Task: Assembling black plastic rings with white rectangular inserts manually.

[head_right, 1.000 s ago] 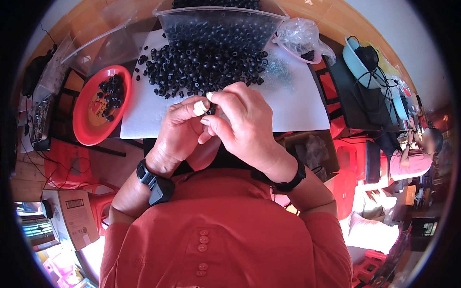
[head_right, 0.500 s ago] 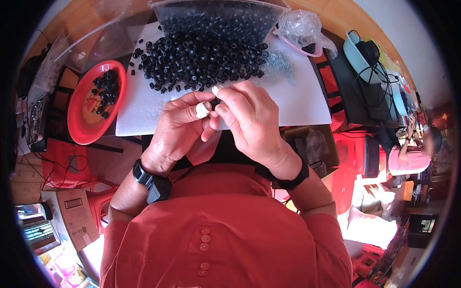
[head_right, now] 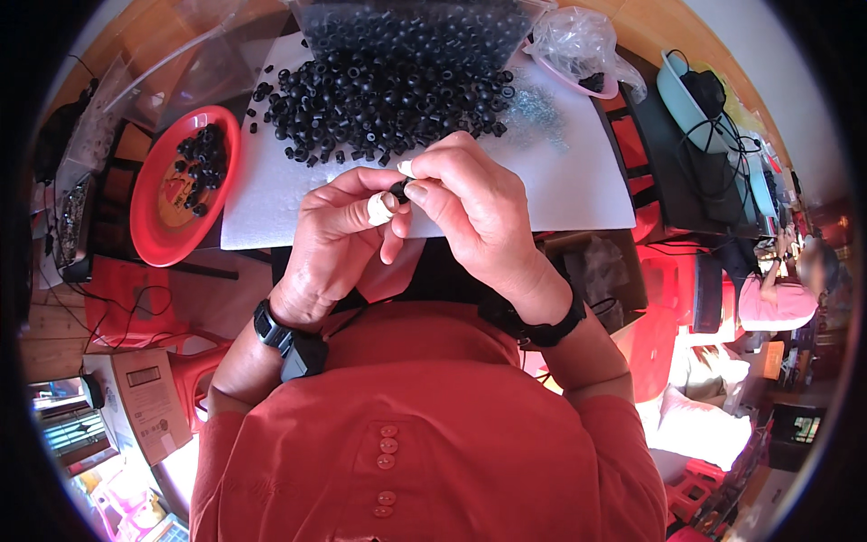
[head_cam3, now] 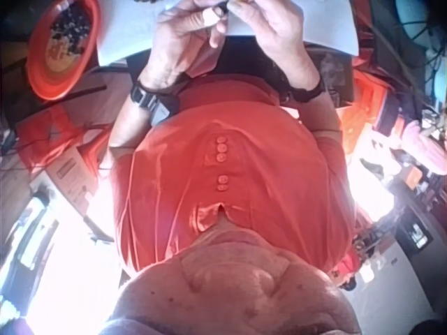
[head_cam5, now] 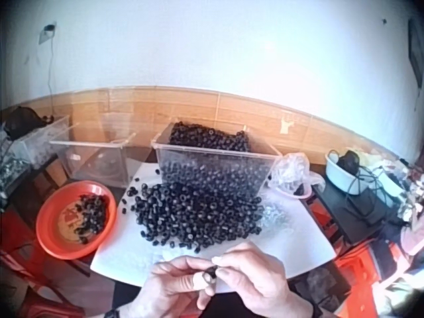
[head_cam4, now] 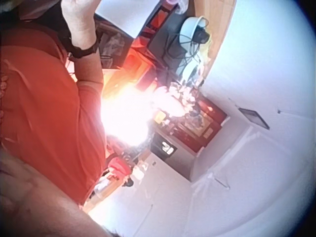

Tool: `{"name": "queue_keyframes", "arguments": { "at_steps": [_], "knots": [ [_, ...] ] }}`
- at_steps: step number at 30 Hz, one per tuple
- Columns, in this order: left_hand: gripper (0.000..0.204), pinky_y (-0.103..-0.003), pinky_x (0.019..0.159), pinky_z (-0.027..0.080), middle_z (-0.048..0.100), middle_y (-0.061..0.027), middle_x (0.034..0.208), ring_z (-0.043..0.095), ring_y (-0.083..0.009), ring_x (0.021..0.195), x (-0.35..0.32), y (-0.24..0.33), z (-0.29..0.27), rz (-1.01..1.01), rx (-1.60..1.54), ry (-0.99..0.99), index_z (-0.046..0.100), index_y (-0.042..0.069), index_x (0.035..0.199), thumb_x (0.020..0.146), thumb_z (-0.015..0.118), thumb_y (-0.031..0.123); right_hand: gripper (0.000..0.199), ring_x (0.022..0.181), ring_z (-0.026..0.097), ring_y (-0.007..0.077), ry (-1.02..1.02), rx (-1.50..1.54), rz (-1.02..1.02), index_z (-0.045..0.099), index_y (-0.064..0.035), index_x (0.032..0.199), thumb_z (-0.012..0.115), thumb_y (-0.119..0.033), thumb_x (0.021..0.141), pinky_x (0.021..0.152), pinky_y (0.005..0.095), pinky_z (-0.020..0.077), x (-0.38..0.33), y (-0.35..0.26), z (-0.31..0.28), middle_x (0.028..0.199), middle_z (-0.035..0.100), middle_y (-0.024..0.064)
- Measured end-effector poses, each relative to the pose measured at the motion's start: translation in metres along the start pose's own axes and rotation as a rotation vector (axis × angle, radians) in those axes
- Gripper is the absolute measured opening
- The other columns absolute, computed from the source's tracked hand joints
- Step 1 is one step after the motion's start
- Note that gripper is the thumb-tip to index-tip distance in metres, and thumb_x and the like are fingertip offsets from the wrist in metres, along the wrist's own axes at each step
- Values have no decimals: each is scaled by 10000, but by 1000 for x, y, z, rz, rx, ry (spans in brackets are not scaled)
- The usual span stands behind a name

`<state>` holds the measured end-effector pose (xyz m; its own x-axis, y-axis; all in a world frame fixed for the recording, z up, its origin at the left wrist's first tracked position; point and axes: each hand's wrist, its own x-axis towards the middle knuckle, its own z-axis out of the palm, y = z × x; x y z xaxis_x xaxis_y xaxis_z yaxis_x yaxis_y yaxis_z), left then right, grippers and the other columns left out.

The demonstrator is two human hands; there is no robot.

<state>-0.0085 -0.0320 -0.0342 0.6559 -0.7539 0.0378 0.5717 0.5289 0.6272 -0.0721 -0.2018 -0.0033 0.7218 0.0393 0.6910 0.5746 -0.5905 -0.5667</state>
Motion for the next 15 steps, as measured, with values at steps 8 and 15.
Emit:
{"name": "queue_keyframes", "arguments": {
  "at_steps": [8,15],
  "knots": [
    [206,-252,538,515,663,-123,914,641,-163,727,1,0,8,71,94,69,620,-60,1091,903,651,19,81,751,650,154,1,184,175,618,20,947,651,9,873,641,278,510,3,5,0,863,614,97],
    [196,-254,517,504,660,-117,901,639,-162,719,9,-6,3,79,132,98,620,-65,1082,920,636,45,132,696,642,196,-6,-27,6,615,11,960,620,76,846,587,295,501,4,6,0,839,603,104]
  ]
}}
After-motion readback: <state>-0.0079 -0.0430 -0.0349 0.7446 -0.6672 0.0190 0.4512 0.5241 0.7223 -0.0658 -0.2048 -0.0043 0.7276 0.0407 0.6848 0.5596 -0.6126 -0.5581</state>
